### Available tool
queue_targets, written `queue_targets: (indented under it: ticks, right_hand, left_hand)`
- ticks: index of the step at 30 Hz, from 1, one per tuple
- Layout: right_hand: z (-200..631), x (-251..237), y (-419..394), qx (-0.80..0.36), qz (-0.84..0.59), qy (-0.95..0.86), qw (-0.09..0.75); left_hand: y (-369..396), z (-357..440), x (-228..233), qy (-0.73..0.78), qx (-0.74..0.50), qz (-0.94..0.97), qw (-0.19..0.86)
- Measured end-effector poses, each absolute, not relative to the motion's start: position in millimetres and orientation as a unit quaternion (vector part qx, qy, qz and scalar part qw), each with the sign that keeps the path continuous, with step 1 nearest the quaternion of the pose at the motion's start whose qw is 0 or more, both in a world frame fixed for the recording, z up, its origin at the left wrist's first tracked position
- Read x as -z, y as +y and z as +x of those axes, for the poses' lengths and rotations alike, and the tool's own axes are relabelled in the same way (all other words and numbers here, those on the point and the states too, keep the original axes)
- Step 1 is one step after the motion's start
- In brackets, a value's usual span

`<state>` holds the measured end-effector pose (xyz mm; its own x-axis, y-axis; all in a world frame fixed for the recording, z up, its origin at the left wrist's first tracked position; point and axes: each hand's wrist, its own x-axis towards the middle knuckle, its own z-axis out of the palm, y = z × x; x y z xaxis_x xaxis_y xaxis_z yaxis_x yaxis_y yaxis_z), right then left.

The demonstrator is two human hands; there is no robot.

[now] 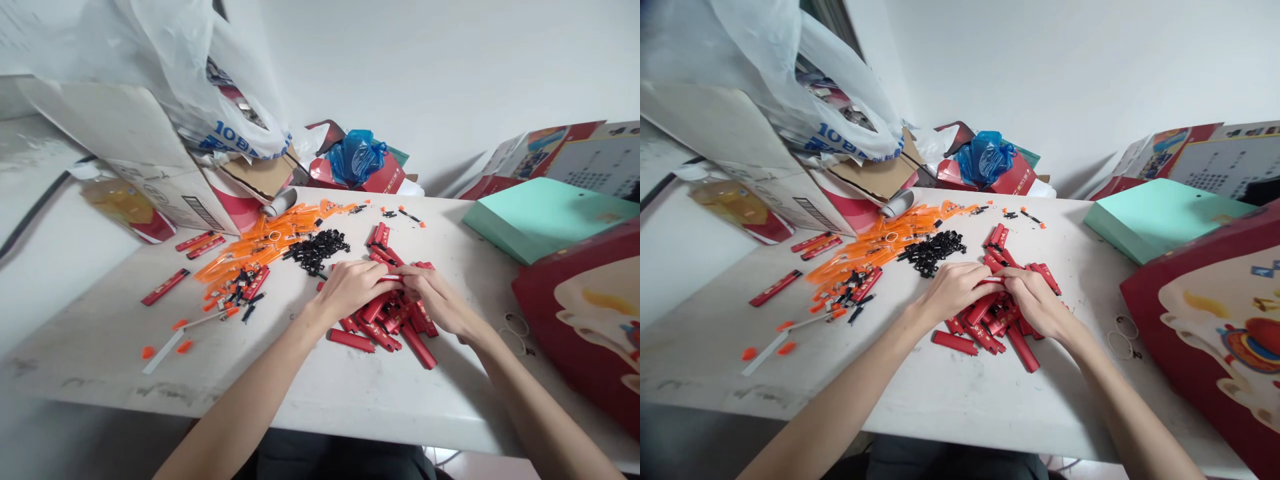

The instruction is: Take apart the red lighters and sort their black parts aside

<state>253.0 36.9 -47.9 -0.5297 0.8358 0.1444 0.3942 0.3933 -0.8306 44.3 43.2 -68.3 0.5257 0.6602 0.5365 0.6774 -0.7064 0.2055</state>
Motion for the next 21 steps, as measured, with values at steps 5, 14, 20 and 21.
queue_targets:
  ticks: [5, 14, 20, 21]
  right_hand:
    - [259.0, 42.5, 38.7, -0.419, -0.389, -0.777, 0.264]
    - [253.3, 44.1, 37.6, -0.327, -0.381, -0.835, 0.225]
    - [249.1, 49.9, 34.9, -0.273, -0.402, -0.851, 0.198]
    - [249.1, 48.9, 34.4, -0.275, -0.403, -0.849, 0.202]
  left_hand:
    - [45.0, 41.6, 66.1, -0.372, 0.271, -0.888, 0.022]
    - [40.0, 44.5, 63.6, -0.354, 0.24, -0.899, 0.088]
    - [39.3, 45.3, 64.6, -0.346, 0.224, -0.905, 0.105]
    - [39.7, 44.6, 63.9, -0.345, 0.23, -0.904, 0.103]
